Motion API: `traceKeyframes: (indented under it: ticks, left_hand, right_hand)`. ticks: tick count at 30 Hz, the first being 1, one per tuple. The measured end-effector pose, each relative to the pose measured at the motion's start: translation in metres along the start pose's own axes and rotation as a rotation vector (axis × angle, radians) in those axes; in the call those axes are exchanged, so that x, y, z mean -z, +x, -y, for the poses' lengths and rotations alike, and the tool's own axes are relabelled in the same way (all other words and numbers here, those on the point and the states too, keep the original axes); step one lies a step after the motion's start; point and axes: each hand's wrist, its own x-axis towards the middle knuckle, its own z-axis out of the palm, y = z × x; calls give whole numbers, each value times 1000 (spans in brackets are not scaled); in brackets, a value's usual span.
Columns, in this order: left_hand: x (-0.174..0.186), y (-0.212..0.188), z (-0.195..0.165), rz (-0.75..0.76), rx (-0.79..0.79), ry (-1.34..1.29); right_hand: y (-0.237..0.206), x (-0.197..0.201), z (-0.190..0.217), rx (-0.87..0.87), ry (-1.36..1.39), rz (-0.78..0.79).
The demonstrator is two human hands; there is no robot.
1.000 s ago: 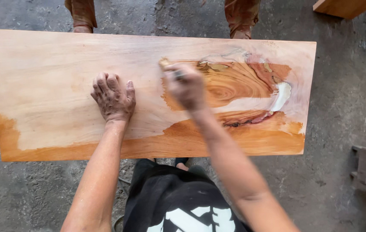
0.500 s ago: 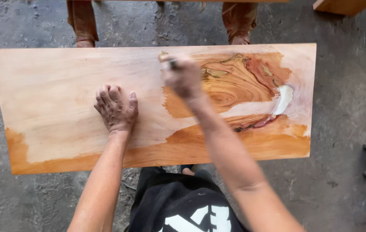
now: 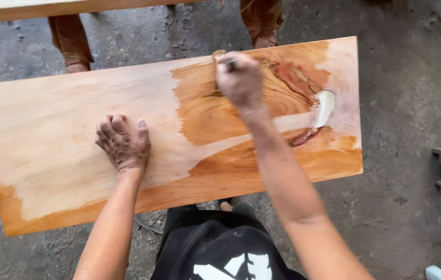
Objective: The person applies wood stain to wooden boards and planks using a brush, brushing the liquid across the board surfaces and edges. They then use a small stick to apply stain into a knot and crack on a board, wipe the surface with a cloth, and carry the finished board across the workshop.
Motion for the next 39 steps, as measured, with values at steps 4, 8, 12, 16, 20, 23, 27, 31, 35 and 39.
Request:
traceKeyframes:
  ticks: [4, 8, 12, 16, 20, 23, 27, 31, 35, 39]
  left_hand:
    - [1, -1, 3, -24, 5, 17]
    - [2, -2, 3, -11, 5, 1]
    - [0, -3, 3, -24, -11, 20]
    - [-5, -6, 5, -19, -19, 34]
    - [-10, -6, 9, -24, -3, 36]
    - [-11, -6, 10, -18, 0, 26]
    - [-11, -8, 9, -34, -25, 21]
    - [-13, -9, 11, -23, -6, 26]
    - [-13, -8, 11, -42, -13, 38]
    - [-10, -9, 7, -37, -11, 34]
  right_hand:
    - [38, 116, -84, -189, -35, -115]
    - [46, 175, -118, -454, -357, -220]
    - [-9, 125, -88, -70, -141, -26]
    - [-35, 138, -84, -176, 2, -18]
    - [-49, 161, -38, -442, 2, -104]
    - [-91, 111, 50, -40, -325, 4]
    - [-132, 84, 87, -54, 187, 81]
    - [-103, 186, 5, -400, -41, 14]
    - [-116, 174, 21, -102, -413, -77]
    - [-179, 63, 113, 14, -23, 146]
